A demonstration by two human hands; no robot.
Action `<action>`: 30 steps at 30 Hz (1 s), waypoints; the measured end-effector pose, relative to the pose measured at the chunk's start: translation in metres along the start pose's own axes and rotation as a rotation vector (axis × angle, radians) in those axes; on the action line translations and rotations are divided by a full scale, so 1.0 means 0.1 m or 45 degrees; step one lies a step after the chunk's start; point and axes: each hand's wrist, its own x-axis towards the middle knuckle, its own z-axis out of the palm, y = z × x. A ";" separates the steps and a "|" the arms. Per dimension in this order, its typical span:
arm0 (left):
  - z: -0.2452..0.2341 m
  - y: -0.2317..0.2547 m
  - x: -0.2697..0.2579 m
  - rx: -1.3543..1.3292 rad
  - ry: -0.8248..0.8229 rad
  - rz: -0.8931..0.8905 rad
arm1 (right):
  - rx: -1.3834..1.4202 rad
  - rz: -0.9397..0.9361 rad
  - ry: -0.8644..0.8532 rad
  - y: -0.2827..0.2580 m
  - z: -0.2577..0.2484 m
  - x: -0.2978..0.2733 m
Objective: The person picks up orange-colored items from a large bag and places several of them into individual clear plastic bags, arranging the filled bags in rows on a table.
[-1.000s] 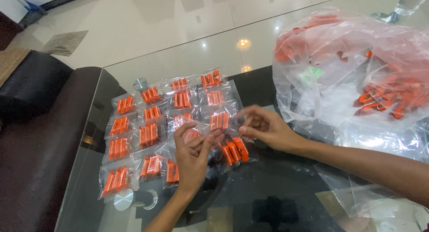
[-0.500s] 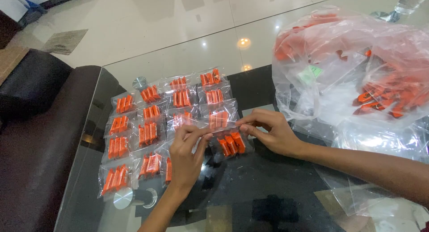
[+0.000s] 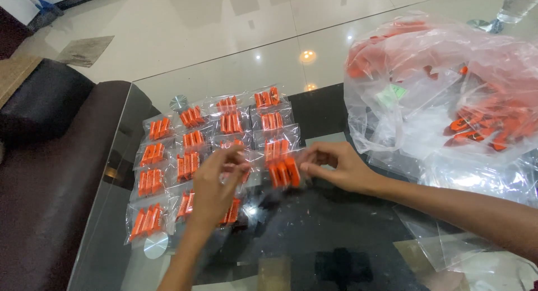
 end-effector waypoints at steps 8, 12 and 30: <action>-0.88 0.26 0.14 0.519 -0.659 -0.539 | -0.031 0.279 0.112 0.15 -0.04 0.02; -0.83 0.11 0.13 0.508 -0.715 -0.611 | -0.127 0.276 0.079 0.22 -0.02 0.02; -0.25 -0.26 0.11 0.308 -0.593 0.208 | -0.642 0.089 0.104 0.17 0.01 -0.03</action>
